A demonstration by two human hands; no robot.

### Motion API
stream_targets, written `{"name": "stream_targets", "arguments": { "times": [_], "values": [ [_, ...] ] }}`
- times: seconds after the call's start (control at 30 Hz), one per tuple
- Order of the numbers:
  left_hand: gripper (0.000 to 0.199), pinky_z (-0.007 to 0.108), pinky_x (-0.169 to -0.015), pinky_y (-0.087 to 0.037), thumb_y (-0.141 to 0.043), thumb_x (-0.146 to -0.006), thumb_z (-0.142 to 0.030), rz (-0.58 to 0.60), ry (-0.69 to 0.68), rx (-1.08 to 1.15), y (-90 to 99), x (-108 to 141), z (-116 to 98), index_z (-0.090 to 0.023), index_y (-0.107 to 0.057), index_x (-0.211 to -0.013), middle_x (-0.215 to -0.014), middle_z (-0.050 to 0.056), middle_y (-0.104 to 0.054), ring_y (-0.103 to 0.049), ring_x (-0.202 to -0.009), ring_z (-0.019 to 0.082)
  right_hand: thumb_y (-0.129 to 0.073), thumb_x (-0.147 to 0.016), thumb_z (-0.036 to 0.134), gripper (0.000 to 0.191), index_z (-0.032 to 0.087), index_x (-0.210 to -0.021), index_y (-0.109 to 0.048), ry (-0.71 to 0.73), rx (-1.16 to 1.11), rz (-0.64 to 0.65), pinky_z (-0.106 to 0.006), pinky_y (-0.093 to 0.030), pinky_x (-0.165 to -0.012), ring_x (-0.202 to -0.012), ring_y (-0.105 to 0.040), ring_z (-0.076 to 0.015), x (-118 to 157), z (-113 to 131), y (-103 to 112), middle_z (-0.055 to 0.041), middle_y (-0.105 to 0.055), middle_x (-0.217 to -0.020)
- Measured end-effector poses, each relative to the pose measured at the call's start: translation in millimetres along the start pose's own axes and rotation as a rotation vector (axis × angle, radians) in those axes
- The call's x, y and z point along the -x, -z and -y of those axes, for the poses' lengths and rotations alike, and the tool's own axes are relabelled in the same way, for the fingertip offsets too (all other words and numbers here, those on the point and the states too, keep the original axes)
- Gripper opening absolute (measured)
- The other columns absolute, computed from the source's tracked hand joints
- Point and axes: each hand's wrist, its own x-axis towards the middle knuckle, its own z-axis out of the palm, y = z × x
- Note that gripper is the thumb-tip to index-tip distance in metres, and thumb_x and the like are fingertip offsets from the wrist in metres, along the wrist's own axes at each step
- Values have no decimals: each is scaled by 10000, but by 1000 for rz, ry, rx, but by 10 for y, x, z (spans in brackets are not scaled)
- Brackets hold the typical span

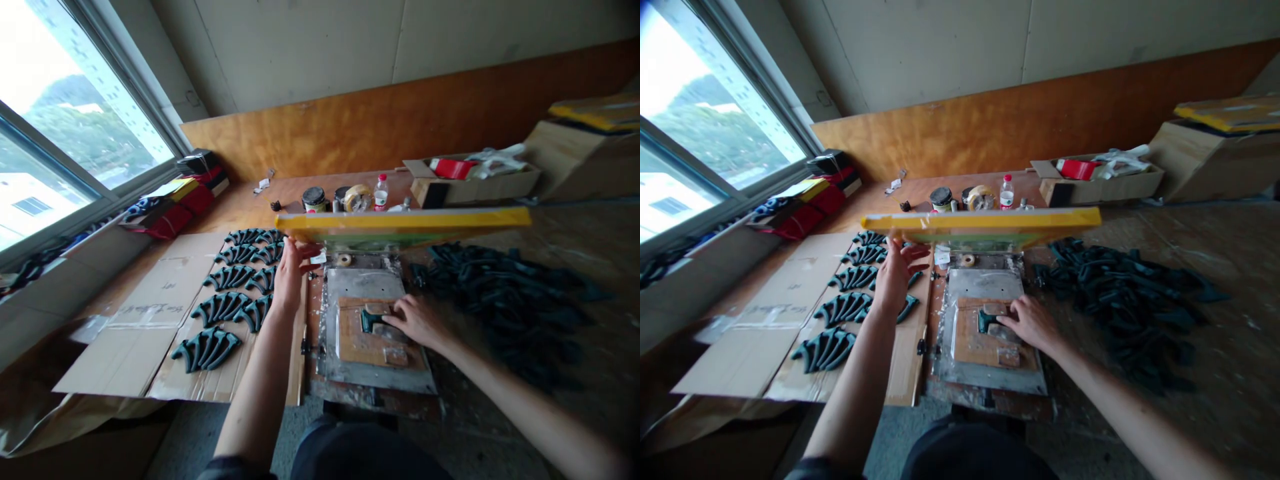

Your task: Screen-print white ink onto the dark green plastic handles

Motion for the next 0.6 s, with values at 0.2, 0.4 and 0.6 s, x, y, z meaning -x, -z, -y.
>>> {"name": "stream_targets", "arguments": {
  "times": [0.2,0.4,0.6],
  "values": [
    [640,272,-625,-517,-499,-812,-684,-89,272,-15,-141,611,513,-138,-570,-1139,-960,131,-715,-679,-775,192,-486,-944,281,160,180,-830,-536,-185,7,119,-275,-425,-644,-739,-609,-189,139,554,-145,-67,-633,-791],
    [567,281,-596,-502,-600,-726,-666,0,907,156,-148,1540,1370,-162,-611,-984,-886,93,-701,-665,-778,210,-511,-936,274,92,198,-916,-559,142,-246,-53,-318,-451,-806,-907,-577,-203,421,1224,-26,-60,-627,-932],
    [558,238,-459,-381,-399,-772,-706,-136,675,-580,975,1139,1493,-171,-535,-691,-501,2,-539,-495,-439,134,-427,-807,37,331,188,-969,-674,-94,150,41,-367,-447,-856,-1010,-542,-241,618,-349,285,-110,-640,-1046]
  ]
}}
